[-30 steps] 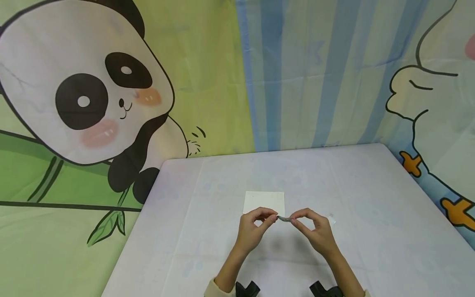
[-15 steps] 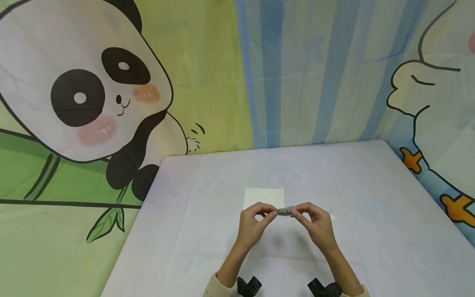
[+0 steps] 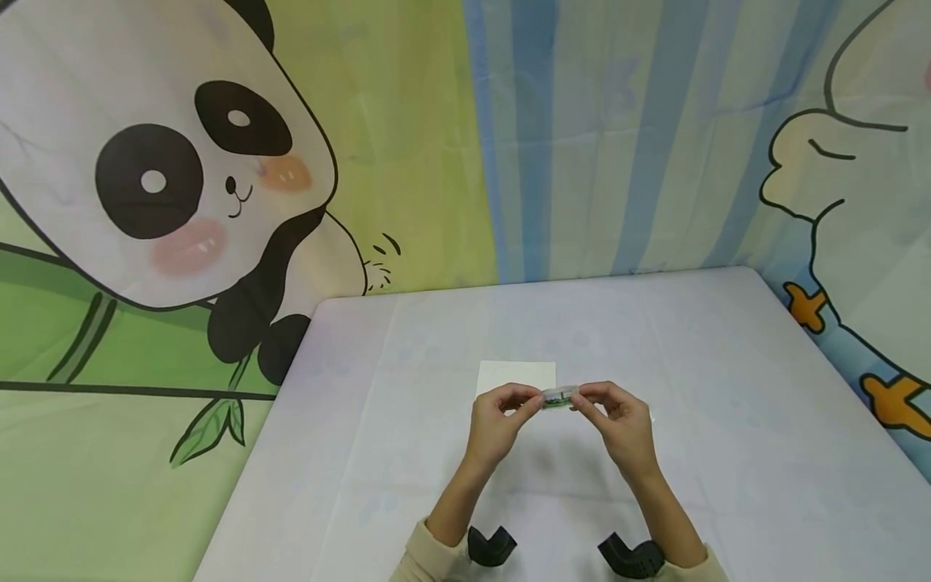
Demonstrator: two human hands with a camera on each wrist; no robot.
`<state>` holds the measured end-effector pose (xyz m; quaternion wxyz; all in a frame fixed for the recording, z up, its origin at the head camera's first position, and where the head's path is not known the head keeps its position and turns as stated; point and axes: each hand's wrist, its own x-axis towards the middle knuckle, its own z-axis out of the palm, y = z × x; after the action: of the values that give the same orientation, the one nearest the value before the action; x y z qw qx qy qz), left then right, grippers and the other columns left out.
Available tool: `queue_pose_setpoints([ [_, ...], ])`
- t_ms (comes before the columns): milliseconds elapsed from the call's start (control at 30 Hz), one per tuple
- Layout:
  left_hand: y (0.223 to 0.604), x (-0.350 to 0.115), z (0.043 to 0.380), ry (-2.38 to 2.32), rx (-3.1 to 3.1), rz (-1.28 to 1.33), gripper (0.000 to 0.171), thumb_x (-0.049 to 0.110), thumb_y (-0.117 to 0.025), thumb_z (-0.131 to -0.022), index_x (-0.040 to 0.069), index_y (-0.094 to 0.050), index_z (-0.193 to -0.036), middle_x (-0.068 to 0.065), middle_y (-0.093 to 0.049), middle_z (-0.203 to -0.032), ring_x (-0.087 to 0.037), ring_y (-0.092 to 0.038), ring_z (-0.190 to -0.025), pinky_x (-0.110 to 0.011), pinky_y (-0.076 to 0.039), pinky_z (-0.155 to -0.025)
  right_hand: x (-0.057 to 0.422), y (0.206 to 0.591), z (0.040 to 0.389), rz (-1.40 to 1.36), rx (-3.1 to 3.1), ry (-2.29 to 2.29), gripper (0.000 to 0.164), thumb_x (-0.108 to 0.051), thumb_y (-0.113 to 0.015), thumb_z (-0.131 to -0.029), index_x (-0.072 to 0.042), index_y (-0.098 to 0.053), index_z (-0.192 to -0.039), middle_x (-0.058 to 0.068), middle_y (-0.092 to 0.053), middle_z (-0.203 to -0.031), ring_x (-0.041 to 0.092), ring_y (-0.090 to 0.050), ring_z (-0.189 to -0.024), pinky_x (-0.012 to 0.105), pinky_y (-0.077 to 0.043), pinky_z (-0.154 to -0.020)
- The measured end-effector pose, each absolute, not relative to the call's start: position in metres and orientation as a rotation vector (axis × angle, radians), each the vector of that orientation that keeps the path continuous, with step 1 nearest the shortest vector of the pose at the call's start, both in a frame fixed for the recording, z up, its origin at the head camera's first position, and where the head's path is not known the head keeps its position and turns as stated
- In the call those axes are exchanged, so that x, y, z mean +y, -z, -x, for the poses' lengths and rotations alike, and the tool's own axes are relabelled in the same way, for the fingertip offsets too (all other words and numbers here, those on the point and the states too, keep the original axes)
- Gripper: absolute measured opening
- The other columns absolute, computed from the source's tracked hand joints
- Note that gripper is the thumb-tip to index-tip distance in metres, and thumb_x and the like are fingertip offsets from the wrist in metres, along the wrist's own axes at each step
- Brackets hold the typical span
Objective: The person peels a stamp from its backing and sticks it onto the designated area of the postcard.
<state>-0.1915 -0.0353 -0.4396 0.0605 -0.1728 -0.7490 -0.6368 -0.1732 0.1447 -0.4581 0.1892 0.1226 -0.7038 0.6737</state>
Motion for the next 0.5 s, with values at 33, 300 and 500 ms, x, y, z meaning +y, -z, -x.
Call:
queue_pose_setpoints([
  [33,0.44,-0.036,0.192,1.935,-2.275,0.509,0.013,0.014,-0.069,-0.084,0.002,-0.07,-0.088,-0.005,-0.069,-0.083,-0.014,-0.061,-0.075,-0.029,-0.051,-0.07,0.144,0.458,0.173,-0.328,-1.982,-1.898,0.011,0.004,-0.066,-0.081,0.005,-0.064,-0.092,0.015,-0.064,-0.087,0.018,-0.062,-0.078,0.02,-0.049,-0.077],
  [300,0.461,-0.039,0.221,1.765,-2.328,0.458,0.015,0.021,-0.071,-0.082,0.007,-0.072,-0.086,0.0,-0.069,-0.08,-0.008,-0.061,-0.071,-0.024,-0.051,-0.067,0.146,0.488,0.201,-0.222,-2.151,-1.723,0.013,-0.017,-0.068,-0.085,-0.006,-0.066,-0.091,0.006,-0.067,-0.074,0.018,-0.063,-0.081,0.041,-0.04,-0.087],
  [500,0.465,-0.04,0.252,1.606,-2.367,0.428,0.012,0.018,-0.071,-0.082,0.007,-0.072,-0.086,0.0,-0.069,-0.078,-0.008,-0.062,-0.069,-0.023,-0.05,-0.064,0.146,0.494,0.24,-0.25,-2.309,-1.493,0.017,-0.027,-0.067,-0.086,-0.01,-0.065,-0.09,0.0,-0.068,-0.072,0.022,-0.061,-0.084,0.051,-0.04,-0.079],
])
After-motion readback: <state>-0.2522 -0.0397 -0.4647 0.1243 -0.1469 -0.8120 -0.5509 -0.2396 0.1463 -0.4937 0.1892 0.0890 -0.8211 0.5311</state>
